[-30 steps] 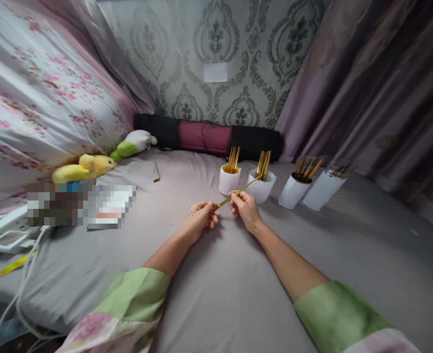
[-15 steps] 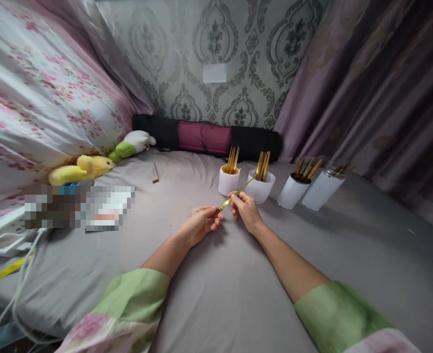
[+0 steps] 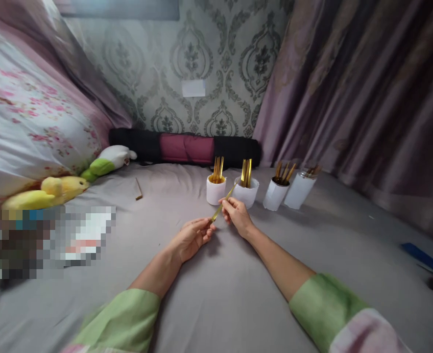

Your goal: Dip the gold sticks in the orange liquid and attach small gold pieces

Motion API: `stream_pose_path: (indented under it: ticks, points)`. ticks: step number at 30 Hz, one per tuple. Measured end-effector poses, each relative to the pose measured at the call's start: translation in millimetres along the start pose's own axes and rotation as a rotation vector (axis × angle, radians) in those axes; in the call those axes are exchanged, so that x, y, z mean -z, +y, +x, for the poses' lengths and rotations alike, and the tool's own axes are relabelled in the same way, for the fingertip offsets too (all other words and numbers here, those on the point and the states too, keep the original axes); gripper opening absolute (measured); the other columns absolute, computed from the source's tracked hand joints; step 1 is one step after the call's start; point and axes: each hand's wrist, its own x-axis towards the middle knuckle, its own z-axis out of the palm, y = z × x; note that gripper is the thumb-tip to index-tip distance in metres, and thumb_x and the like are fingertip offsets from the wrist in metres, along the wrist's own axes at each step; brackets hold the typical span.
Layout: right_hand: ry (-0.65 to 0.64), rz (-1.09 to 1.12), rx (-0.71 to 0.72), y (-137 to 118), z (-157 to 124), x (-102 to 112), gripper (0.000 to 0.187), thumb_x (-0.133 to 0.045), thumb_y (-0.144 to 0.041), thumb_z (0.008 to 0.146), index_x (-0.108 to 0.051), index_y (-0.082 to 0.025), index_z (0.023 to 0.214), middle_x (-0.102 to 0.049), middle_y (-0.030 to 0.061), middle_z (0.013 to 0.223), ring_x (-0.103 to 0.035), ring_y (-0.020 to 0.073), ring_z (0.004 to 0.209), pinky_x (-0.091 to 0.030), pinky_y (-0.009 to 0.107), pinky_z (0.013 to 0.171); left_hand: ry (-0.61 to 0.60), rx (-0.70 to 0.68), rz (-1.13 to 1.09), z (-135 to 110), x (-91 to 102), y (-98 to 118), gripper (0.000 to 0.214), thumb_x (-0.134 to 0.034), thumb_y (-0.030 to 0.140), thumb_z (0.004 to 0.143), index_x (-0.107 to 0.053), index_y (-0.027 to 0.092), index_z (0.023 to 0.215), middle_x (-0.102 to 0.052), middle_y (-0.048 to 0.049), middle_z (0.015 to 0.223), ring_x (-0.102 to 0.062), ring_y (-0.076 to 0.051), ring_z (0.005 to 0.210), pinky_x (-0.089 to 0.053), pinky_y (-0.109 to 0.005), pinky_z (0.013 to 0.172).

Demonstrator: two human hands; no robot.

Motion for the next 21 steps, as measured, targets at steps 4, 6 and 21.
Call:
stream_pose_path:
  ticks: [4,6,21]
  points:
    - [0.041,0.014,0.052,-5.5,4.7,5.2,0.028,-0.049,-0.041,0.074,-0.056,-0.015,0.079,-0.045,-0.0049,0.054,-0.038,0.0040,0.036,-0.028,0.016,0.031,-0.047,0.031,-0.030,0.1,0.5,0.1,0.011,-0.052,0.012,0.077,-0.053,0.008,0.087,-0.057,-0.0053,0.071,-0.049,-0.005,0.052,-0.043,-0.015,0.049]
    - [0.063,0.026,0.069,-9.9,6.5,8.1,0.029,-0.048,-0.043,0.074,-0.056,-0.015,0.079,-0.046,-0.0046,0.055,-0.037,0.0037,0.036,-0.028,0.016,0.030,-0.071,0.055,-0.042,0.2,0.0,-0.4,0.013,-0.053,0.012,0.076,-0.053,0.008,0.089,-0.057,-0.0052,0.073,-0.049,-0.004,0.053,-0.043,-0.014,0.048]
    - [0.186,-0.055,0.125,-48.8,20.9,36.8,0.029,-0.046,-0.042,0.077,-0.055,-0.014,0.079,-0.049,-0.0033,0.057,-0.040,0.0032,0.036,-0.029,0.016,0.029,-0.102,0.090,-0.093,0.8,2.0,-4.0,0.016,-0.054,0.012,0.076,-0.052,0.007,0.091,-0.056,-0.0058,0.075,-0.048,-0.004,0.054,-0.044,-0.015,0.048]
